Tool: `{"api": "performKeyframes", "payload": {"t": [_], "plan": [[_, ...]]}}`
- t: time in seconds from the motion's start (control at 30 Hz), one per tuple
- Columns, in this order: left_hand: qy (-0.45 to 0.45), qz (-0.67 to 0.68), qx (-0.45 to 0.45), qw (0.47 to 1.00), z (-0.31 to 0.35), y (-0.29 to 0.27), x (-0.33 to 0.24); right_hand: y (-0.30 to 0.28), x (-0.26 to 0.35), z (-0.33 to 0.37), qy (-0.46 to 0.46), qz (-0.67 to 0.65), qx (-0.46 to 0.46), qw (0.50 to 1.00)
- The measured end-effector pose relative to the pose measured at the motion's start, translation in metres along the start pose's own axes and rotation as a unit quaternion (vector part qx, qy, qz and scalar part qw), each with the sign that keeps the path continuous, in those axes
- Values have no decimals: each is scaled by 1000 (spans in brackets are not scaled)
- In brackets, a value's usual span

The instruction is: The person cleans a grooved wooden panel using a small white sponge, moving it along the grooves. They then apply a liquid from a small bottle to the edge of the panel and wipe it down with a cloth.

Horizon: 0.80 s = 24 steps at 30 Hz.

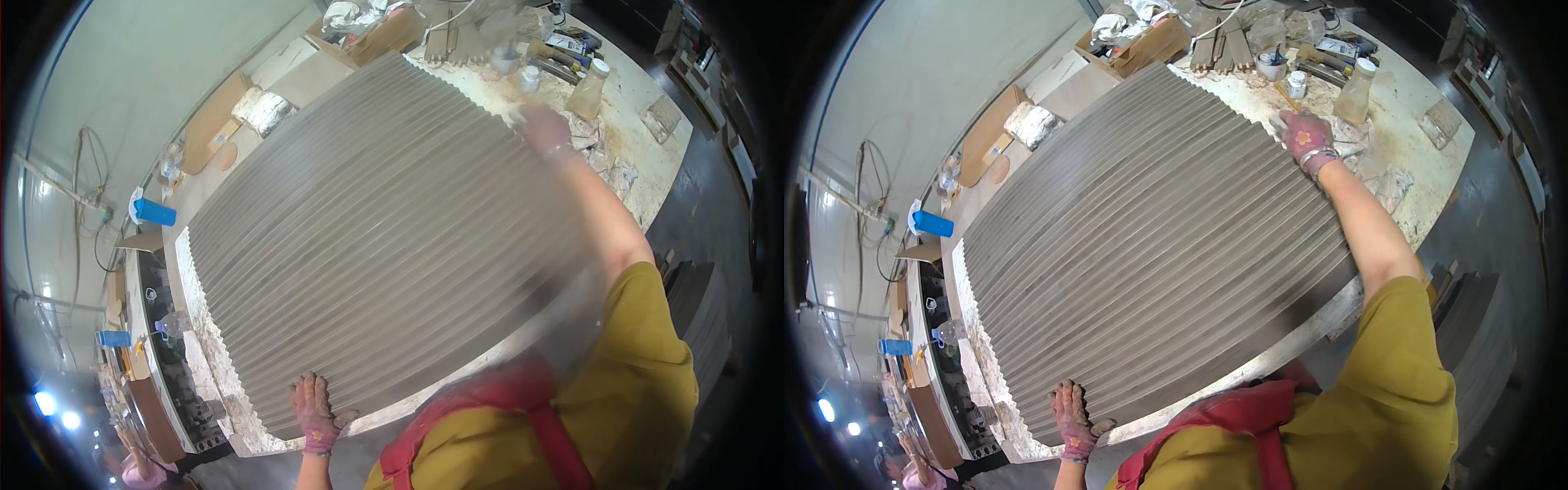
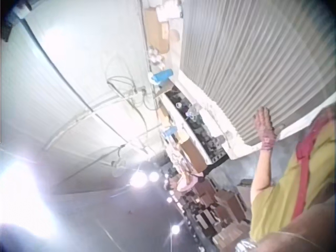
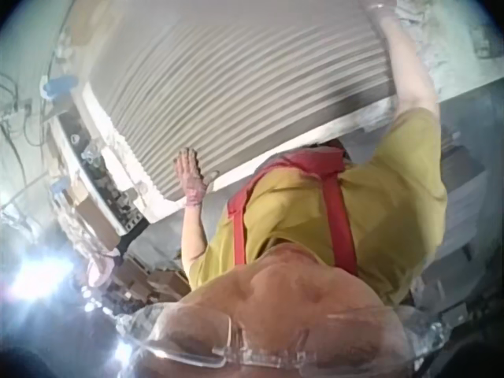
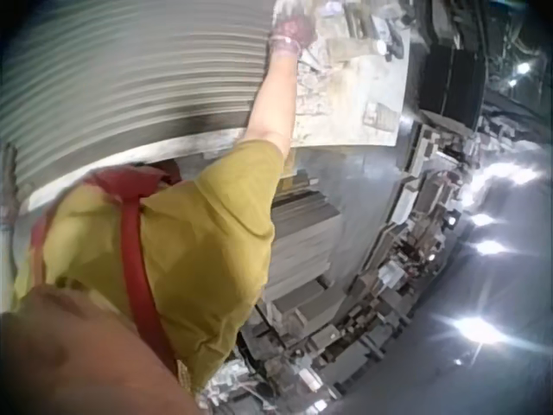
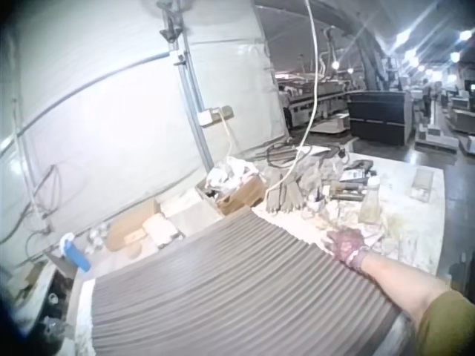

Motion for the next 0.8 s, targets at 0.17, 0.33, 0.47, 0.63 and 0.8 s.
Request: {"api": "performKeyframes", "payload": {"t": [0.17,0.33,0.47,0.63,0.8], "plan": [[4,-3,-34,999,7,0,3,-127,270,117,-288,-318,-95,898],[6,-4,-54,999,18,-3,9,-105,347,202,-334,-331,288,834],[18,-3,-66,998,9,1,3,-45,111,75,-69,-205,18,976],[7,18,-50,999,5,-1,3,-97,66,44,-65,-66,-61,994],[5,7,-48,999,11,-2,5,-89,127,104,-185,-148,-59,970]]}}
Point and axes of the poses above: each hand's wrist, its own z-axis away from the middle knuckle, its own y-axis out of the palm, x = y × z, the point moved 9 cm from there along -z, towards the middle knuckle, and after that the axes turned 12 degrees about -x, right-handed, at the moved point
